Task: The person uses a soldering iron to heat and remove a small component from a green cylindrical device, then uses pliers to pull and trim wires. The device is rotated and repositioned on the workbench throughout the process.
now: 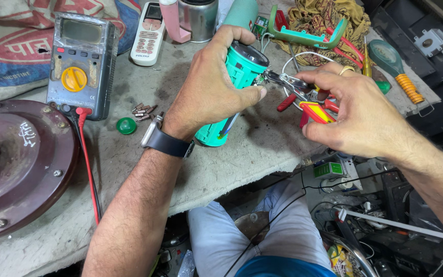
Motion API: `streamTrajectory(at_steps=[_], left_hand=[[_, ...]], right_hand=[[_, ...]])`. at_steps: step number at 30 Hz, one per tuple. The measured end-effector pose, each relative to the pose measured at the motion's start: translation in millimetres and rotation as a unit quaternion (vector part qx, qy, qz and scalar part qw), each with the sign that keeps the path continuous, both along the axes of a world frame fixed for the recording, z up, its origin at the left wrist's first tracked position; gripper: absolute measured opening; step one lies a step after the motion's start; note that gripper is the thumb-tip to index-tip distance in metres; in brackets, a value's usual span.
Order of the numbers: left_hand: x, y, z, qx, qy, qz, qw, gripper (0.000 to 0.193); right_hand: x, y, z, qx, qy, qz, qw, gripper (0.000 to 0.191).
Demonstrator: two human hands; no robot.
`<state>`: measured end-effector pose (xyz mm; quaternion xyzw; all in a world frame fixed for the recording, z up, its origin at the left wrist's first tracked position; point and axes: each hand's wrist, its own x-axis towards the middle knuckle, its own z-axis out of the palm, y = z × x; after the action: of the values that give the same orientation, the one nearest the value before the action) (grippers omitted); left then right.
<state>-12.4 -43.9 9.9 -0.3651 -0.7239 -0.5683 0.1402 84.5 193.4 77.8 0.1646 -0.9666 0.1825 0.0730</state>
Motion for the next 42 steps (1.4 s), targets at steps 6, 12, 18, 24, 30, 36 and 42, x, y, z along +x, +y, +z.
streamTrajectory(at_steps=[6,12,18,24,30,36,42], left_hand=[[-0.8,0.6,1.0,0.0,0.0,0.003,1.0,0.067],[-3.1,1.3,-0.6,-0.003,0.008,0.005,1.0,0.067],[-7.0,-1.5,-5.1,0.001,0.002,0.03,1.0,0.069],[-8.5,-1.5,-8.7,0.008,0.008,0.029,1.0,0.07],[-9.6,-2.4,-10.9,0.01,0.036,0.035,0.999,0.071],[-8.7,-2.7,-10.2,0.003,0.014,0.037,0.999,0.071],[-7.3,-2.0,-8.0,0.006,0.021,0.038,0.999,0.07]], right_hand=[[-0.3,-5.0,-0.5,-0.018,0.001,-0.019,1.0,0.071],[11.9,-16.8,-9.8,0.285,0.359,0.031,0.888,0.056],[5.1,-15.8,-8.7,0.177,0.241,0.027,0.954,0.072],[5.1,-20.7,-5.0,0.235,0.255,0.019,0.938,0.073],[3.9,-29.2,-1.7,0.251,0.27,0.029,0.929,0.069],[4.7,-31.2,1.6,0.265,0.274,0.032,0.924,0.064],[7.1,-35.8,-1.3,0.241,0.286,0.026,0.927,0.06]])
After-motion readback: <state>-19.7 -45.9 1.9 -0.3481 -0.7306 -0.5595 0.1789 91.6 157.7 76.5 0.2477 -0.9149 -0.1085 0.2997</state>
